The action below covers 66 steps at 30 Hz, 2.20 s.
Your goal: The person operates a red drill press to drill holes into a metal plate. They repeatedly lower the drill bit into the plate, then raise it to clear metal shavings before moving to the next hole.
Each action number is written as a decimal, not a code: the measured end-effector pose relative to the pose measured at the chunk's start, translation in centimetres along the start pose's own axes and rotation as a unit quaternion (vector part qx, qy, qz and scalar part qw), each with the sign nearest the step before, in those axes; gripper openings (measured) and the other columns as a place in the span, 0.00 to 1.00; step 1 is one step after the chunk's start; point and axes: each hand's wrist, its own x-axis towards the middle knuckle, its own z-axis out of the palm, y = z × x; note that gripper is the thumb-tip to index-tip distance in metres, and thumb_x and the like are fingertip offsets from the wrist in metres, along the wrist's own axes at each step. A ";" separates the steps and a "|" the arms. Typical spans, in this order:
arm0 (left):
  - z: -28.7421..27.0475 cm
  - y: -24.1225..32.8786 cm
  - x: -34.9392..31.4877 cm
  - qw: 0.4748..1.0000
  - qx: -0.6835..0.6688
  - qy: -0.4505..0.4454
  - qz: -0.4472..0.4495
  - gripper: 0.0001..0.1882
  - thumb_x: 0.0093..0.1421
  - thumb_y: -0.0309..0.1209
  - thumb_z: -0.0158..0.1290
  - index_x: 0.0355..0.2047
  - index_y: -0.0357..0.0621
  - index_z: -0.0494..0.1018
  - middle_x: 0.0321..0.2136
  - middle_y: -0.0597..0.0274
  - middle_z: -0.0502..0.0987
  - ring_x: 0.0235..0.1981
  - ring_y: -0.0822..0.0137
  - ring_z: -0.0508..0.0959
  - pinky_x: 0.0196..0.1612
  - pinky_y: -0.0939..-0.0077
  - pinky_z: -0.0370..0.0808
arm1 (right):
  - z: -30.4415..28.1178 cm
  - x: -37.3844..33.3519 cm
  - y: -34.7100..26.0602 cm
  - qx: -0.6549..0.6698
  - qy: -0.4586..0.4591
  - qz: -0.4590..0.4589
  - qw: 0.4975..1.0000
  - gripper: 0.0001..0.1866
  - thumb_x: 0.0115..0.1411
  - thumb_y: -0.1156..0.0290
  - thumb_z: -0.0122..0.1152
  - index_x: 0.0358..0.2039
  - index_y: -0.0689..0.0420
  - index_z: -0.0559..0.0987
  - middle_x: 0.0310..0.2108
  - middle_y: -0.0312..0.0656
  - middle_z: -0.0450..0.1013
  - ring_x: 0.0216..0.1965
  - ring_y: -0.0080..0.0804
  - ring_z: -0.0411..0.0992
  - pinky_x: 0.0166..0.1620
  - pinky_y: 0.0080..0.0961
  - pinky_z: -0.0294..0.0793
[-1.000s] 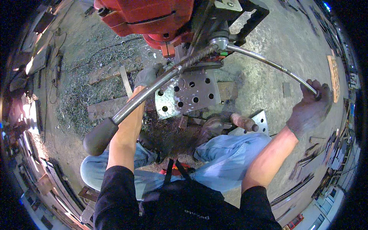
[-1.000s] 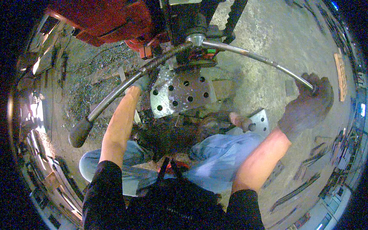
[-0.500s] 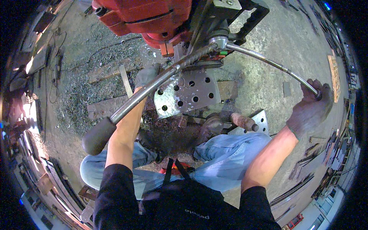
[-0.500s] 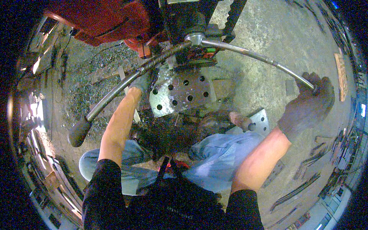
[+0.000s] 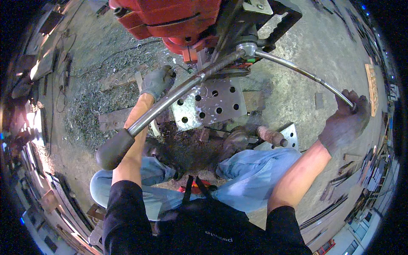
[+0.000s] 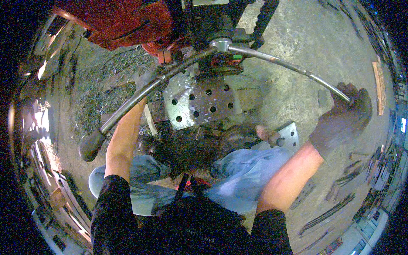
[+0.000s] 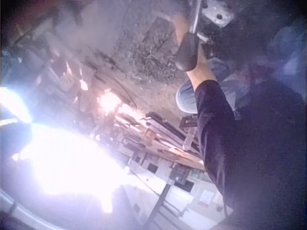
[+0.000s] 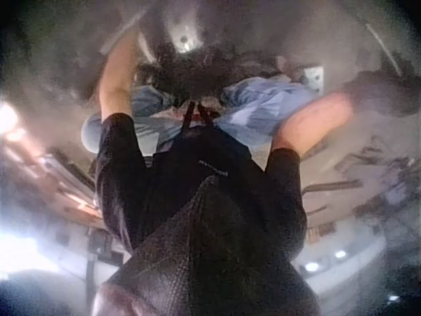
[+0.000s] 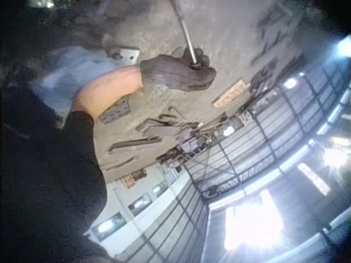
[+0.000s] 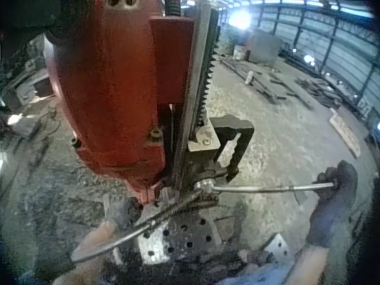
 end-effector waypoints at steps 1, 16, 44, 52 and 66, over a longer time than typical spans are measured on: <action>0.9 -1.0 0.0 1.000 -0.019 0.022 0.009 0.21 0.65 0.46 0.44 0.52 0.53 0.73 0.42 0.43 0.78 0.46 0.43 0.78 0.48 0.52 0.74 | -0.1 0.2 0.0 -0.015 -0.010 -0.006 1.000 0.17 0.65 0.67 0.49 0.44 0.70 0.69 0.34 0.54 0.72 0.35 0.47 0.75 0.38 0.39 0.83; 3.5 -1.2 -0.2 0.989 -0.128 0.067 0.023 0.21 0.64 0.49 0.46 0.48 0.50 0.76 0.42 0.45 0.79 0.44 0.43 0.78 0.47 0.53 0.74 | 0.0 0.6 0.4 0.120 0.028 0.059 0.991 0.19 0.65 0.63 0.49 0.44 0.70 0.69 0.35 0.54 0.72 0.36 0.47 0.76 0.40 0.40 0.83; 5.0 2.1 -1.0 0.989 -0.121 0.068 -0.041 0.24 0.64 0.53 0.45 0.49 0.51 0.76 0.37 0.51 0.79 0.37 0.57 0.78 0.40 0.64 0.74 | 0.3 -0.1 -0.2 0.055 0.018 0.002 0.998 0.16 0.65 0.65 0.49 0.41 0.68 0.69 0.33 0.54 0.72 0.36 0.48 0.76 0.39 0.41 0.82; 3.5 2.0 0.5 0.993 -0.094 0.043 -0.058 0.22 0.63 0.51 0.47 0.47 0.53 0.77 0.40 0.50 0.79 0.41 0.54 0.78 0.44 0.62 0.74 | 0.2 0.0 -0.2 0.109 0.023 0.026 0.993 0.16 0.65 0.64 0.50 0.41 0.68 0.70 0.33 0.54 0.73 0.35 0.48 0.76 0.39 0.42 0.82; 2.1 6.4 -1.3 0.995 -0.065 0.010 -0.070 0.19 0.61 0.49 0.49 0.46 0.56 0.78 0.44 0.49 0.80 0.48 0.50 0.79 0.49 0.59 0.74 | -0.4 0.2 -0.5 0.065 -0.012 0.005 0.998 0.18 0.64 0.69 0.49 0.45 0.74 0.66 0.33 0.55 0.72 0.35 0.50 0.76 0.39 0.42 0.84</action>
